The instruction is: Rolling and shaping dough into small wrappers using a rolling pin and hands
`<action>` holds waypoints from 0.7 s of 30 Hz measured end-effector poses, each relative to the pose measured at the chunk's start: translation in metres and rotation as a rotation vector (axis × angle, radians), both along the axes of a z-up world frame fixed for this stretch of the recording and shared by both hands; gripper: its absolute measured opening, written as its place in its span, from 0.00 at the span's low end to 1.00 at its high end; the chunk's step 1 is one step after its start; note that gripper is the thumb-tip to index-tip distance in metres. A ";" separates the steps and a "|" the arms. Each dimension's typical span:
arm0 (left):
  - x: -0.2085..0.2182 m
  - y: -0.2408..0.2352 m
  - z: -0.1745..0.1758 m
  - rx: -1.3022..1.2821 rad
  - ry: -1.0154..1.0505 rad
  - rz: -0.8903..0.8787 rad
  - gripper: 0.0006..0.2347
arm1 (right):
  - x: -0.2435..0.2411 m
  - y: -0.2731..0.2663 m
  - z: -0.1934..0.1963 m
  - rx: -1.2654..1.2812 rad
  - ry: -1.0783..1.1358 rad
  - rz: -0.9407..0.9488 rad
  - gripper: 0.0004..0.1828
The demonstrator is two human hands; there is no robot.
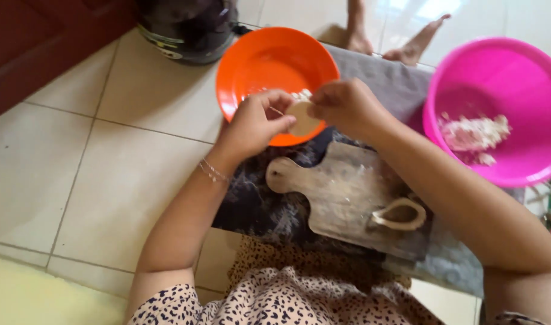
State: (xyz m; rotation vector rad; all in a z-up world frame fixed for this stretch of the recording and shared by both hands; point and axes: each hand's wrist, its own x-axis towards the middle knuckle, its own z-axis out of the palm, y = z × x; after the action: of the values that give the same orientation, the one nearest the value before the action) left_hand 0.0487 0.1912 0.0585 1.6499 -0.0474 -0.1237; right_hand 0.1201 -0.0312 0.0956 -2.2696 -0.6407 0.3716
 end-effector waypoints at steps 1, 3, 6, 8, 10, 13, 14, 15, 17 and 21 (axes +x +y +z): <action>0.008 0.012 0.000 0.001 -0.001 0.014 0.12 | 0.018 0.016 -0.011 0.001 -0.001 0.014 0.11; 0.025 0.035 0.001 0.113 -0.008 0.151 0.14 | 0.053 0.048 -0.030 -0.068 0.111 0.017 0.05; 0.050 0.068 -0.011 0.322 -0.028 0.286 0.10 | 0.084 0.094 -0.060 0.017 0.161 0.010 0.04; 0.052 0.074 -0.006 0.417 -0.131 0.340 0.07 | 0.088 0.109 -0.049 0.075 0.207 0.042 0.05; 0.053 0.079 -0.006 0.510 -0.230 0.389 0.04 | 0.092 0.121 -0.051 0.130 0.256 0.068 0.07; 0.058 0.083 -0.008 0.570 -0.273 0.434 0.03 | 0.099 0.133 -0.063 0.134 0.250 0.080 0.09; 0.060 0.084 -0.008 0.619 -0.249 0.430 0.04 | 0.101 0.136 -0.065 0.136 0.280 0.065 0.08; 0.062 0.084 -0.007 0.667 -0.225 0.426 0.05 | 0.102 0.138 -0.066 0.139 0.309 0.050 0.07; 0.062 0.080 -0.001 0.737 -0.220 0.441 0.05 | 0.102 0.140 -0.062 0.143 0.326 0.047 0.07; 0.061 0.073 0.004 0.904 -0.246 0.426 0.08 | 0.099 0.139 -0.057 0.110 0.309 0.045 0.07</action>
State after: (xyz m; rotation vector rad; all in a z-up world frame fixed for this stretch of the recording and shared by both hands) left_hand 0.1092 0.2642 0.0624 2.5253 0.2021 0.4479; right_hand 0.2190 0.1077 0.0386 -2.0401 -0.5374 0.6765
